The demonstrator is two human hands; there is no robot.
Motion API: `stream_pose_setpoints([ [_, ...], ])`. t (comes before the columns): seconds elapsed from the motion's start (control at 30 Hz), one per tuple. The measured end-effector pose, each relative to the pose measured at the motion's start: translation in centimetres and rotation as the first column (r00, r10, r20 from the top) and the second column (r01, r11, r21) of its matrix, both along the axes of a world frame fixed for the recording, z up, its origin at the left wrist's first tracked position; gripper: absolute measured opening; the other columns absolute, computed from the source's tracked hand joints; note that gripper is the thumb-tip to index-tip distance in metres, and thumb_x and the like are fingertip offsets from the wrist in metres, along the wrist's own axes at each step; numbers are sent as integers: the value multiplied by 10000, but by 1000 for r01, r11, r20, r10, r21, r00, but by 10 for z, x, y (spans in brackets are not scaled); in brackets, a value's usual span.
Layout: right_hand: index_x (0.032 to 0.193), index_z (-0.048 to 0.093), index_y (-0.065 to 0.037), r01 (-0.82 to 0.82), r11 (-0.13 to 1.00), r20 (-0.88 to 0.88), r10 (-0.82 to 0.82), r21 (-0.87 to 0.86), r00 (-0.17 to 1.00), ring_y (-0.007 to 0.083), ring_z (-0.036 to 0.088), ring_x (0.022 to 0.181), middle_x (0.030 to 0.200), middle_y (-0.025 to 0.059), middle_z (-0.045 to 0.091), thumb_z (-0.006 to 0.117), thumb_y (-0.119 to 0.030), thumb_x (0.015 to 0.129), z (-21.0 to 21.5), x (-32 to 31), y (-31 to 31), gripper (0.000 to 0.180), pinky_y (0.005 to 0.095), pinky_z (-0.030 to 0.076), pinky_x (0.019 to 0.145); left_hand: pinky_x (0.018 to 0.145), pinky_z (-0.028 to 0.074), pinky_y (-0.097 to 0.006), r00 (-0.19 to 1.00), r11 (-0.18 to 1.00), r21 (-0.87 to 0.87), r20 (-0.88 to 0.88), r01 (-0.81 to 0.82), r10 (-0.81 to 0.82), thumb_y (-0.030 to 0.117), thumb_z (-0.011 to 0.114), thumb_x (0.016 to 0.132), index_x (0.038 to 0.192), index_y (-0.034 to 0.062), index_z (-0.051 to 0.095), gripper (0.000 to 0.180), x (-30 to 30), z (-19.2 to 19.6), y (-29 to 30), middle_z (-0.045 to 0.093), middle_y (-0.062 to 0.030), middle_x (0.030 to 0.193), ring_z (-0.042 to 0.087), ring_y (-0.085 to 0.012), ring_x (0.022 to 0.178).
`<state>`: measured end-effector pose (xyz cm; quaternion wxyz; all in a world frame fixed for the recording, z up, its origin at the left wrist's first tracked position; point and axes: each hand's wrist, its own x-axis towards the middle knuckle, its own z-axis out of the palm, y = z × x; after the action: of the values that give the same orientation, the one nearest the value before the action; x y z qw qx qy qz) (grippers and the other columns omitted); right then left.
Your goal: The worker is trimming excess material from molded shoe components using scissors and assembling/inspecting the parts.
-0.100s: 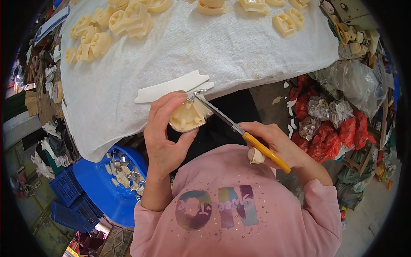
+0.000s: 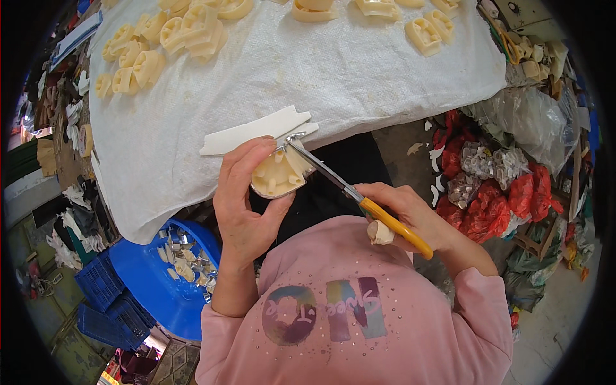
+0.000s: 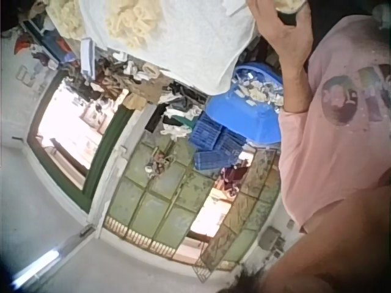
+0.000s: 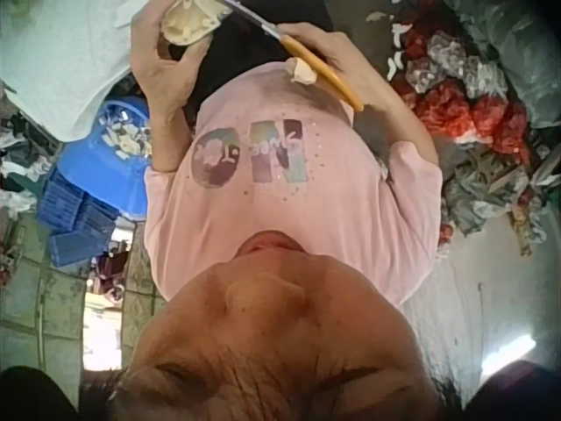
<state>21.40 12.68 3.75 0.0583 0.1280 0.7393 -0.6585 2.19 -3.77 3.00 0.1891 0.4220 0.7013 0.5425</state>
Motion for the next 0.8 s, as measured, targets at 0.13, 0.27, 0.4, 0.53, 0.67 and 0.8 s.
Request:
stream_pose_setpoints([
  [0.13,1232,475,-21,2,999,-28,-4,-46,1000,281,563,597,857,136,601,656,-70,710,4,-2,-1,555,316,417,561,942,433,-324,998,998,29,14,-58,58,-94,676,581,1173,17,558,613,3,1,4,551,-152,1176,547,-259,1101],
  [0.27,1210,495,-22,23,999,-38,-24,-32,999,276,580,617,877,139,604,660,-71,706,4,-2,-4,532,305,427,566,945,433,-323,999,998,34,16,-51,50,-93,676,586,1178,13,554,614,4,0,5,549,-153,1179,545,-259,1103],
  [0.4,1203,526,-59,50,997,55,-46,-66,997,188,572,627,786,70,593,645,-207,726,4,1,-5,513,278,424,591,974,408,-329,1000,1000,-7,21,-21,21,-61,666,625,1197,-5,534,590,2,-1,4,532,-132,1199,520,-237,1131],
  [0.53,1202,529,-58,-1,999,65,5,-54,998,191,570,617,765,62,587,667,-242,716,-2,8,-4,538,284,429,592,996,384,-322,985,997,-33,154,-71,75,-2,685,686,1231,-21,507,573,-2,-1,1,512,-104,1215,503,-202,1142],
  [0.67,1243,506,-39,87,974,-138,-59,210,989,306,626,786,947,138,630,654,-97,706,6,11,12,560,327,486,692,986,386,-313,961,997,-18,266,-78,80,57,716,710,1242,-29,498,581,-13,3,-3,511,-97,1216,506,-192,1130],
  [0.8,1235,543,-80,10,841,-36,12,540,999,293,566,699,793,101,552,689,-188,690,29,13,39,575,373,429,591,978,394,-304,925,998,2,376,56,-53,41,703,709,1258,-6,493,590,-23,10,-5,483,-83,1209,488,-187,1141],
])
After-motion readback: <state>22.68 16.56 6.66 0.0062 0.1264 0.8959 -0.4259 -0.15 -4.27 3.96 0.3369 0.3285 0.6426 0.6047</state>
